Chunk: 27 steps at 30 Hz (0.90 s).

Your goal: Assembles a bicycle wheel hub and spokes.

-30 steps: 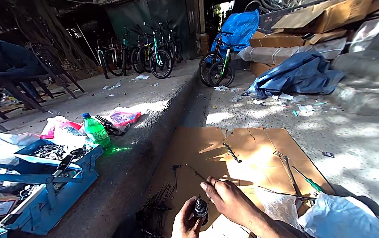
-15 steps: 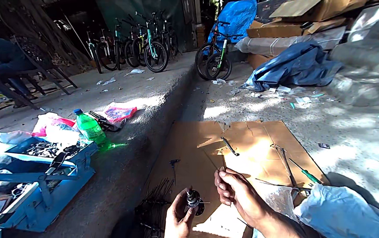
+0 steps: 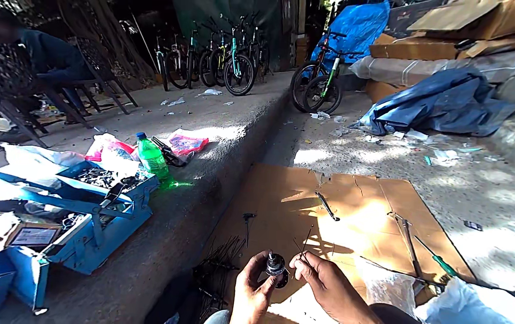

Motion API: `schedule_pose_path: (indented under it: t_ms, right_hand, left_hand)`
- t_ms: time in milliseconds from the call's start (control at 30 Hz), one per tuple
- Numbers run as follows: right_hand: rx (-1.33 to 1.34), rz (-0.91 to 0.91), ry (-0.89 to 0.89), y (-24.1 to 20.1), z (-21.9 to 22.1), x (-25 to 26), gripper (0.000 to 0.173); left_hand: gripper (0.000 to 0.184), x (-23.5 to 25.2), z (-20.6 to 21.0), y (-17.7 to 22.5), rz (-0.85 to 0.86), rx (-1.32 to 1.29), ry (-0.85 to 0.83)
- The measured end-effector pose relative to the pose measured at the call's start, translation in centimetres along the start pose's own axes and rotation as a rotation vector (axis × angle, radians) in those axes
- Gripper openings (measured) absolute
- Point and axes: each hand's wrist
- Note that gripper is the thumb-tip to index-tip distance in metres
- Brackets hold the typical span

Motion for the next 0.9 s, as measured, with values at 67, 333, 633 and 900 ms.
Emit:
schedule_pose_path:
  t_ms: [67,333,633,900]
  right_hand:
    - [-0.054,0.02,-0.03,-0.1,0.1,0.0,0.031]
    - [-0.223,0.126,-0.117,-0.3,0.6,0.3,0.039]
    - [-0.925,-0.327,-0.028,0.1,1.7,-1.0,0.039]
    - [0.299,-0.063,-0.093,-0.8,-1.1,-0.1,0.039]
  left_hand:
    - [0.049,0.0,0.1,0.1,0.014,-0.009,-0.003]
    - [0.047,0.0,0.1,0.1,0.025,-0.06,0.004]
    - [0.045,-0.1,0.1,0.2,0.016,-0.057,0.002]
    - [0.043,-0.2,0.1,0.2,0.044,-0.004,0.045]
Point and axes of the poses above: each hand's wrist, its own x-axis towards the middle knuckle, its own z-axis out of the palm, y = z × x, and after that the axes turned 7 degrees about -z, right-handed
